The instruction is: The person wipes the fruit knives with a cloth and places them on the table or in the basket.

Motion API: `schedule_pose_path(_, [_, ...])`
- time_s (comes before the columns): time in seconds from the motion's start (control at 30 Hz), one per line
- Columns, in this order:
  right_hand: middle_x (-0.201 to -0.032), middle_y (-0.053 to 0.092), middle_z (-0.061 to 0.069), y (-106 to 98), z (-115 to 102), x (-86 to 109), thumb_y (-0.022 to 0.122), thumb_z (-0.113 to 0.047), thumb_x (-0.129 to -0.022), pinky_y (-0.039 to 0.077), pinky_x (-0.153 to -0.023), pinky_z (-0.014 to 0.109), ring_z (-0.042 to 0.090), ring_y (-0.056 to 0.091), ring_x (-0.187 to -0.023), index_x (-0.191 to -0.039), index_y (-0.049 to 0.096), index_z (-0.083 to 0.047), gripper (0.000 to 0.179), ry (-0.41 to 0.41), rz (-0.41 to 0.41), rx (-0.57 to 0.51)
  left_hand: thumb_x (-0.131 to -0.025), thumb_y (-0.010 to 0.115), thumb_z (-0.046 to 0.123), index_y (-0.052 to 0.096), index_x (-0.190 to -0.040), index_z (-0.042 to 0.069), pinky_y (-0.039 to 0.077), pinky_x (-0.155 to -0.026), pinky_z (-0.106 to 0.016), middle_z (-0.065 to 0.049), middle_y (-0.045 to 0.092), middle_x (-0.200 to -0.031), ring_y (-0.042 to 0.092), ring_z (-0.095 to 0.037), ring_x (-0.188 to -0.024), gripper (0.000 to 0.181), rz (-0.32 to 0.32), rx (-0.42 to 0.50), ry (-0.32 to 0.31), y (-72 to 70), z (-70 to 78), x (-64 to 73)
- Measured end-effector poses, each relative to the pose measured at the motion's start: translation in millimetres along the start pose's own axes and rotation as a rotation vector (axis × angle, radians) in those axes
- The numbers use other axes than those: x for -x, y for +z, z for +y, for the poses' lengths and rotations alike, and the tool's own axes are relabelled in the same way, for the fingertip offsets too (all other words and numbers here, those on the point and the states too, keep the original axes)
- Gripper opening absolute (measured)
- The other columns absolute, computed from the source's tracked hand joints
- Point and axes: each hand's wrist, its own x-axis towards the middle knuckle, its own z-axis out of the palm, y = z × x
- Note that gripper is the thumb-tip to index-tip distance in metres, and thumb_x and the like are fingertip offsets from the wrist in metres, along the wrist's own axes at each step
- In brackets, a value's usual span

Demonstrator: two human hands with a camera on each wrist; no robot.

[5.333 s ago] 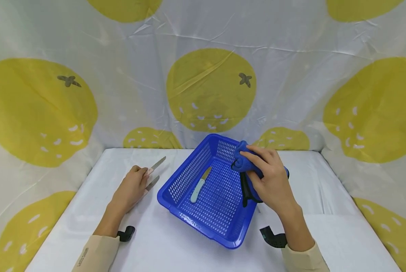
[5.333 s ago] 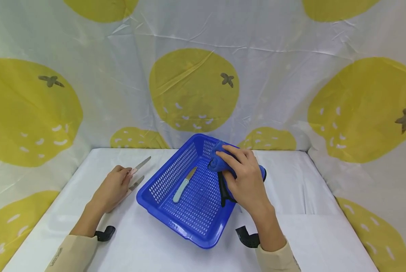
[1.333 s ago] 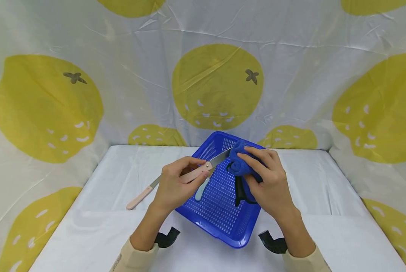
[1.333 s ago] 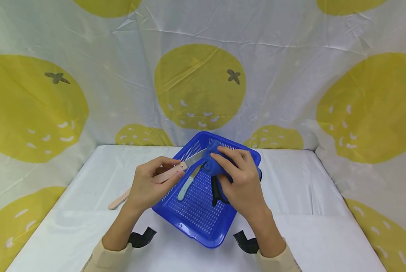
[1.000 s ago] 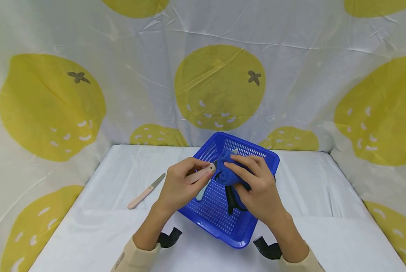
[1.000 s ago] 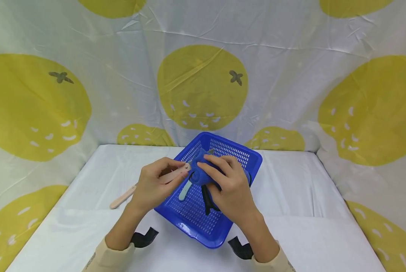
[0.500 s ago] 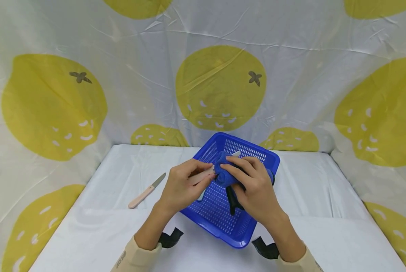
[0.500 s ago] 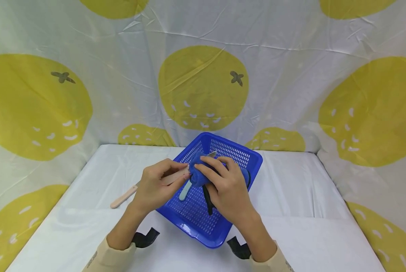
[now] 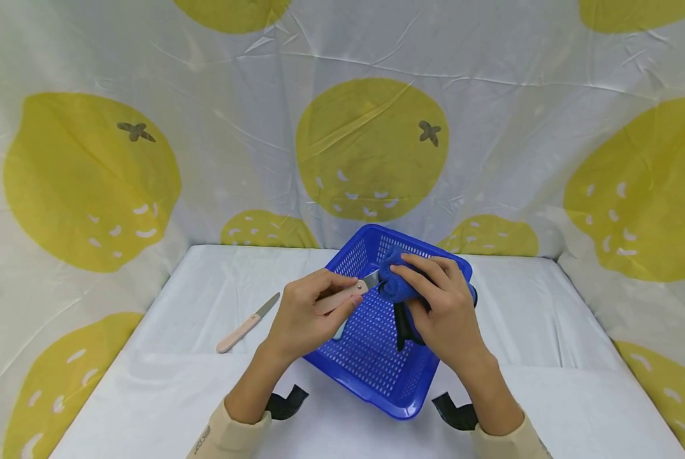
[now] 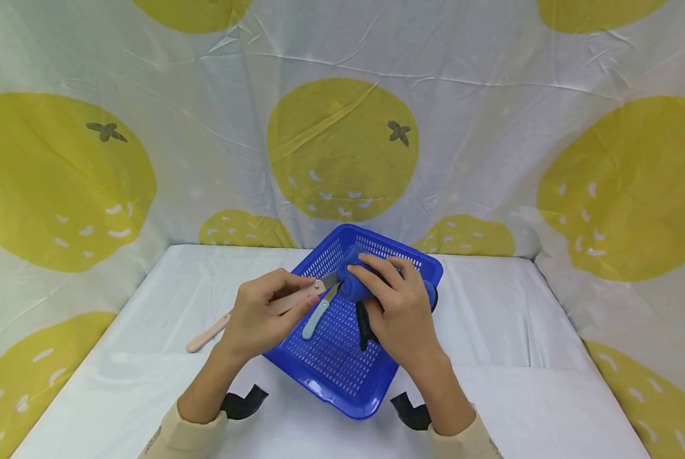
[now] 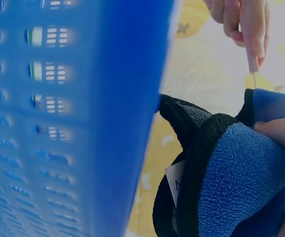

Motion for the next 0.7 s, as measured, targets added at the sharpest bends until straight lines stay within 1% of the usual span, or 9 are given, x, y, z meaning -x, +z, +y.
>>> schedule_pose_path(0.13, [-0.136, 0.067, 0.010, -2, 8, 0.3, 0.074, 0.006, -0.085, 0.049, -0.101, 0.054, 0.037, 0.055, -0.120, -0.124, 0.075, -0.014, 0.044, 0.020, 0.025, 0.005, -0.086, 0.082, 0.007, 0.074, -0.108, 0.006, 0.059, -0.064, -0.019, -0.007, 0.076, -0.101, 0.071, -0.012, -0.077, 0.023, -0.013, 0.006, -0.015, 0.2, 0.1, -0.1])
schedule_pose_path(0.3, [-0.136, 0.067, 0.011, -9, 21, 0.8, 0.072, 0.006, -0.087, 0.049, -0.098, 0.052, 0.038, 0.055, -0.116, -0.124, 0.075, -0.014, 0.042, 0.038, 0.067, 0.034, -0.086, 0.082, 0.007, 0.074, -0.108, 0.006, 0.059, -0.065, -0.020, -0.006, 0.076, -0.100, 0.071, -0.011, -0.077, 0.023, -0.025, 0.037, -0.019, 0.3, -0.3, -0.2])
schedule_pose_path(0.4, [-0.135, 0.068, 0.011, -14, 28, 0.6, 0.072, 0.007, -0.086, 0.048, -0.095, 0.052, 0.040, 0.056, -0.115, -0.124, 0.075, -0.013, 0.043, 0.047, 0.106, 0.051, -0.086, 0.082, 0.006, 0.073, -0.108, 0.006, 0.059, -0.065, -0.020, -0.007, 0.076, -0.099, 0.071, -0.011, -0.076, 0.023, -0.023, 0.066, -0.014, 0.5, -0.9, -0.2])
schedule_pose_path(0.5, [-0.135, 0.068, 0.011, -18, 32, 0.6, 0.073, 0.010, -0.084, 0.046, -0.095, 0.052, 0.041, 0.056, -0.113, -0.124, 0.075, -0.012, 0.046, 0.051, 0.148, 0.054, -0.086, 0.082, 0.005, 0.073, -0.107, 0.006, 0.060, -0.065, -0.021, -0.008, 0.076, -0.099, 0.071, -0.011, -0.076, 0.023, -0.016, 0.077, -0.013, 0.6, -0.8, 0.1])
schedule_pose_path(0.6, [-0.135, 0.068, 0.010, -20, 32, 0.3, 0.074, 0.012, -0.082, 0.046, -0.097, 0.047, 0.039, 0.056, -0.114, -0.124, 0.076, -0.012, 0.048, 0.053, 0.174, 0.033, -0.086, 0.082, 0.005, 0.074, -0.107, 0.007, 0.059, -0.065, -0.020, -0.007, 0.076, -0.099, 0.072, -0.012, -0.076, 0.022, -0.010, 0.063, -0.015, 0.0, -1.0, 0.5])
schedule_pose_path(0.7, [-0.135, 0.068, 0.009, -21, 27, -0.1, 0.073, 0.013, -0.082, 0.046, -0.099, 0.036, 0.036, 0.056, -0.116, -0.124, 0.076, -0.014, 0.051, 0.047, 0.174, 0.008, -0.086, 0.082, 0.005, 0.073, -0.107, 0.007, 0.060, -0.066, -0.020, -0.007, 0.076, -0.100, 0.072, -0.013, -0.077, 0.022, -0.002, 0.040, -0.012, -0.5, -2.0, 0.4])
